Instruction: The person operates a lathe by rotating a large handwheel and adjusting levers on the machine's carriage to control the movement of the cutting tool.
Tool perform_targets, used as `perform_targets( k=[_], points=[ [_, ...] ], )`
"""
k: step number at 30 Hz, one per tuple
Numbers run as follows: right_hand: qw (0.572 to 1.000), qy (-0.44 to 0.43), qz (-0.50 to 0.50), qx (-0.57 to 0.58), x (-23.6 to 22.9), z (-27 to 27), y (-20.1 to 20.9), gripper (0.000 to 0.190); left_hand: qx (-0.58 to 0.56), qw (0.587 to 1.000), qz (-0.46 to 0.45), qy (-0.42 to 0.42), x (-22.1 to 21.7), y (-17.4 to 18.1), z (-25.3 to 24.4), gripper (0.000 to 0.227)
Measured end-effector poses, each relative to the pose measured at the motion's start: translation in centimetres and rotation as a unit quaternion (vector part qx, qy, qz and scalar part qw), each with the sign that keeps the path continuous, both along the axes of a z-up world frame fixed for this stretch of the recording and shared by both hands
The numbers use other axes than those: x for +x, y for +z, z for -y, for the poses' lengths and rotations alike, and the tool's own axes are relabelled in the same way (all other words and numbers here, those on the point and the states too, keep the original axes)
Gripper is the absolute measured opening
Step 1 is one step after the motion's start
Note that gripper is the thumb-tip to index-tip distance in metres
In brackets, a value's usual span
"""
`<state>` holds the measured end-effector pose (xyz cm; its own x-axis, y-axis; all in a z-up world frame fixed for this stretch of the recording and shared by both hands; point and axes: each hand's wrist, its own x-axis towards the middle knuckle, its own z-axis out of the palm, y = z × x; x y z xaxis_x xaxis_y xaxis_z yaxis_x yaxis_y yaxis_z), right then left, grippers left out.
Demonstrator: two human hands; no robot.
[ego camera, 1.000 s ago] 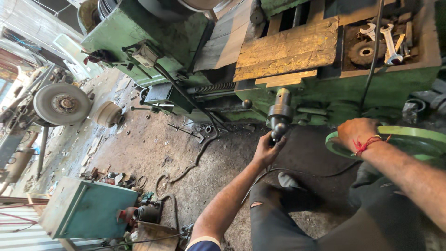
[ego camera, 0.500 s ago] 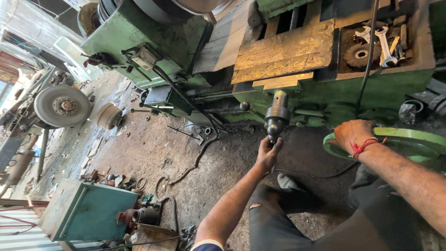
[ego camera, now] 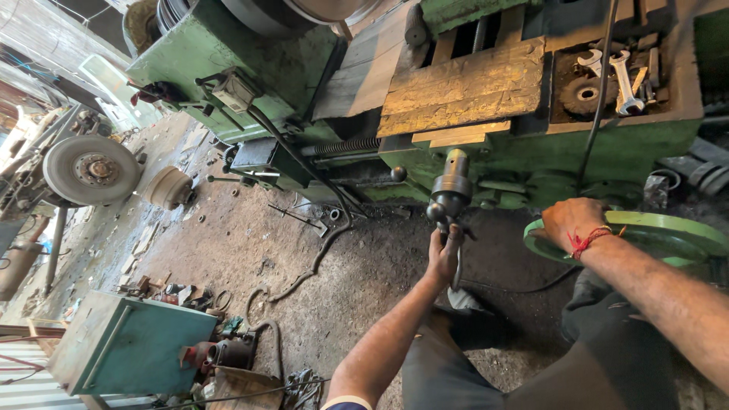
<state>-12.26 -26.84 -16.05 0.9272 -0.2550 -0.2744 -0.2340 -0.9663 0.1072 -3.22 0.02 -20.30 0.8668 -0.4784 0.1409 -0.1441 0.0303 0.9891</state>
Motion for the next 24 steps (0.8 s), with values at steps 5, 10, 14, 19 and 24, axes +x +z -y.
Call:
perform_targets(
  k=[5, 10, 14, 19, 24],
  points=[
    [1.000, 0.002, -0.005, 0.004, 0.1, 0.1, -0.1, 0.068, -0.007, 0.998, -0.056, 0.022, -0.6, 0.0, 0.7, 0.038],
    [1.000, -0.001, -0.030, -0.001, -0.1, -0.3, 1.4, 0.069, -0.007, 0.996, -0.065, 0.056, -0.7, -1.0, 1.2, 0.044],
    [1.000, -0.004, -0.029, -0.002, -0.2, -0.3, 1.6, 0.068, -0.030, 0.998, -0.042, 0.040, -0.7, -1.5, 1.2, 0.047],
    [1.000, 0.001, -0.008, -0.009, 0.0, -0.1, 0.5, 0.067, -0.055, 0.991, -0.103, 0.058, -1.4, -1.3, 1.8, 0.050],
    [1.000, 0.000, -0.007, -0.007, 0.2, 0.0, 0.0, 0.067, -0.117, 0.979, -0.152, 0.072, -1.9, -1.0, 3.0, 0.060]
  ],
)
